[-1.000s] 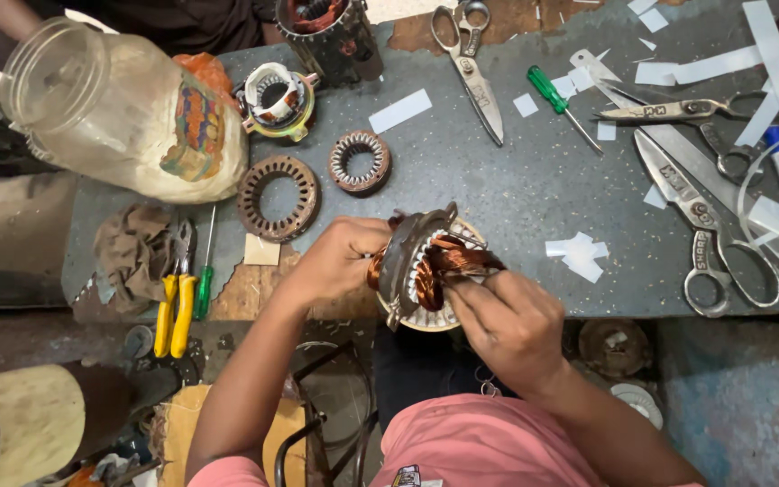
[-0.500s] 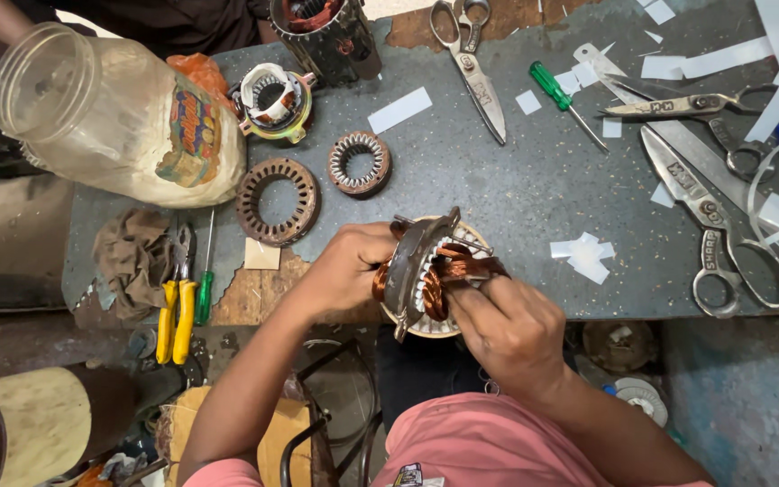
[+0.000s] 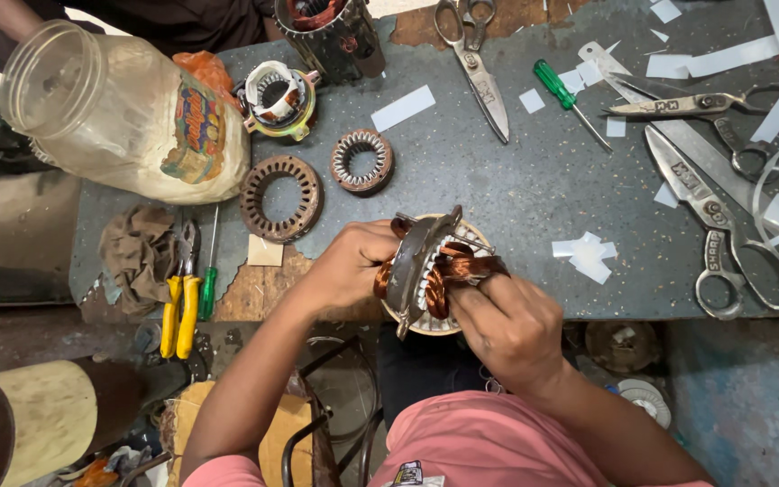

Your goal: The person winds a copper wire around a stator core by hand, carefully placing the wire into the slots and adjusting its position. The person also uses a small white plastic piece to separate the wire layers.

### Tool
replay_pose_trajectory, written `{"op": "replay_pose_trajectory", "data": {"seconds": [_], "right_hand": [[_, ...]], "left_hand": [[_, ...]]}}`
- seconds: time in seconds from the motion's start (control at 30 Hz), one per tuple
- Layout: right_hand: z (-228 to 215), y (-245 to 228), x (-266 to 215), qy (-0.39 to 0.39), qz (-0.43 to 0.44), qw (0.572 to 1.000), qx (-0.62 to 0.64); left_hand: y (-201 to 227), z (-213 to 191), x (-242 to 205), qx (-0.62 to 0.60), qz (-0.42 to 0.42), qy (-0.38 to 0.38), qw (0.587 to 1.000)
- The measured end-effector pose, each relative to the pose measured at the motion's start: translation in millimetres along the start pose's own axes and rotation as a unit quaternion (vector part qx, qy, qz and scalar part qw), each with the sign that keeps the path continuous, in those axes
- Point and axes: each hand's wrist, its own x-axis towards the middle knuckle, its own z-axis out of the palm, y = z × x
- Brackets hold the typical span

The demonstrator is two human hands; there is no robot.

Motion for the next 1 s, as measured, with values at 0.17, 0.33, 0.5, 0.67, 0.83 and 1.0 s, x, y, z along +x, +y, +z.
{"op": "replay_pose_trajectory", "data": {"seconds": [0.17, 0.33, 0.5, 0.67, 0.83, 1.0], "right_hand": [[-5.4, -0.5, 3.9, -0.013, 0.011, 1.000, -0.007], [-6.9, -0.5, 4.6, 0.008, 0.020, 1.000, 0.006], [-2.5, 2.6, 5.3, 0.005, 0.011, 1.000, 0.015], [-3.0, 8.5, 4.9, -0.024, -0.036, 0.999, -0.010], [-2.4, 10.5, 2.4, -0.009, -0.061, 0.998, -0.024], [-1.3, 12.5, 0.0, 0.029, -0.012, 1.000, -0.004]], "left_hand": [[13.7, -3.8, 1.9, 0.004, 0.038, 0.011, 0.999], [22.6, -18.6, -0.3, 0.101, 0.022, -0.010, 0.995], [25.8, -21.6, -1.4, 0.083, 0.025, -0.015, 0.996], [22.8, -14.5, -6.4, 0.032, 0.007, -0.001, 0.999], [19.7, -10.3, -8.9, 0.031, -0.042, 0.032, 0.998], [33.3, -19.2, -7.6, 0.155, 0.003, 0.017, 0.988]]}}
